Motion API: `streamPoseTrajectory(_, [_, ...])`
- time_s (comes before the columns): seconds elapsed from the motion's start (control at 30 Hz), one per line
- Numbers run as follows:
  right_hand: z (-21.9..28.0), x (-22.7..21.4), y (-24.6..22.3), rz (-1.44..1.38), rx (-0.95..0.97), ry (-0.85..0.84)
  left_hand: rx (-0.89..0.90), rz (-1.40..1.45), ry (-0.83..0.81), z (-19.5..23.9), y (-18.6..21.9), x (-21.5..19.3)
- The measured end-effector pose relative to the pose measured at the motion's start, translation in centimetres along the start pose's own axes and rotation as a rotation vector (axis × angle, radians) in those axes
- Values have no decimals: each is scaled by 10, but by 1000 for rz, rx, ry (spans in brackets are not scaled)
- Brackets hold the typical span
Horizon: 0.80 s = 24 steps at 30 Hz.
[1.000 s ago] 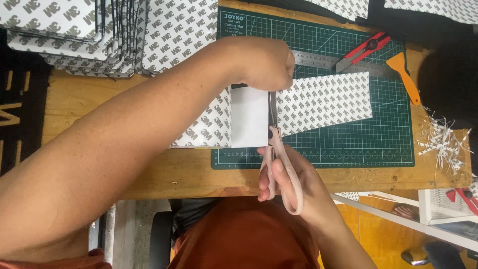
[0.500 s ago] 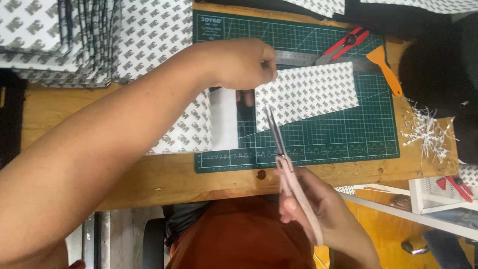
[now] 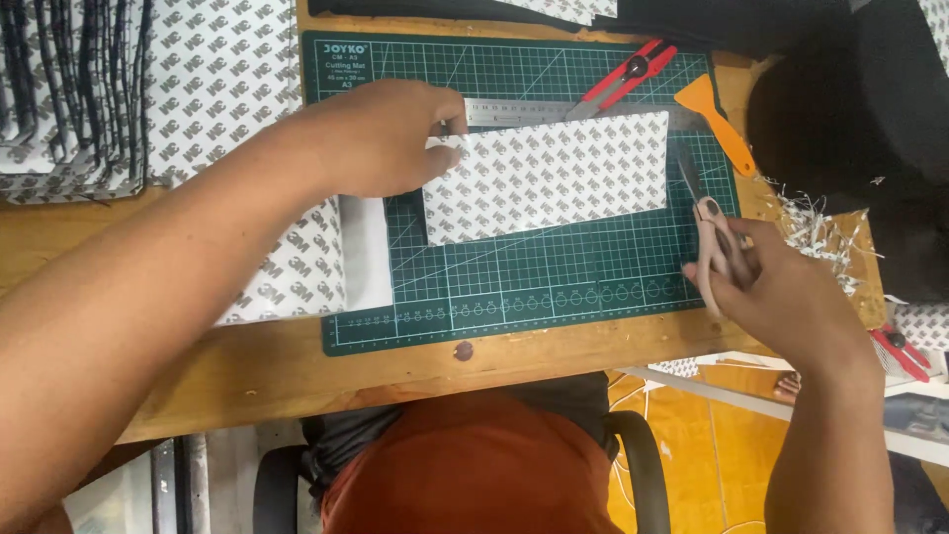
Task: The person cuts a piece of patterned adhesive tape with scissors, then uses a ruler and utility knife to cut a piece of black fabric on a cutting mat. They peel the backing from the tape and attach it to the fabric, folding the edges over to secure it.
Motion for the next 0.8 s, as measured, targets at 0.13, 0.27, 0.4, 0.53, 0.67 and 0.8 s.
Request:
streamPoseTrajectory(0.13, [-49,22,40,79,-186,61,-51,55,15,8,7,-6])
streamPoseTrajectory(0.27, [-73,43,62,412,-389,391,76,-5,86,6,5,-7])
streamPoseTrajectory(0.4, [-73,44,61,386,-605,828,183,-72,120,9,11,-8])
streamPoseTrajectory(0.53, [-70,15,9,-398,-556,364,225,-123,156,4,13,-11])
streamPoseTrajectory(0.67, [-108,34,13,-765,-471,234,223,-78,193,-1,12,-15])
streamPoseTrajectory(0.8, [-107,33,14,-993,-496,238,156,76,270,2,12,-16])
Point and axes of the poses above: each hand's wrist, its own z-axis away from the middle knuckle, its own x-axis out of the palm, y = z × x, the point moved 2 cm from there along -z, towards the middle knuckle, and after that the axes turned 9 degrees about z, right-handed, at the moved point
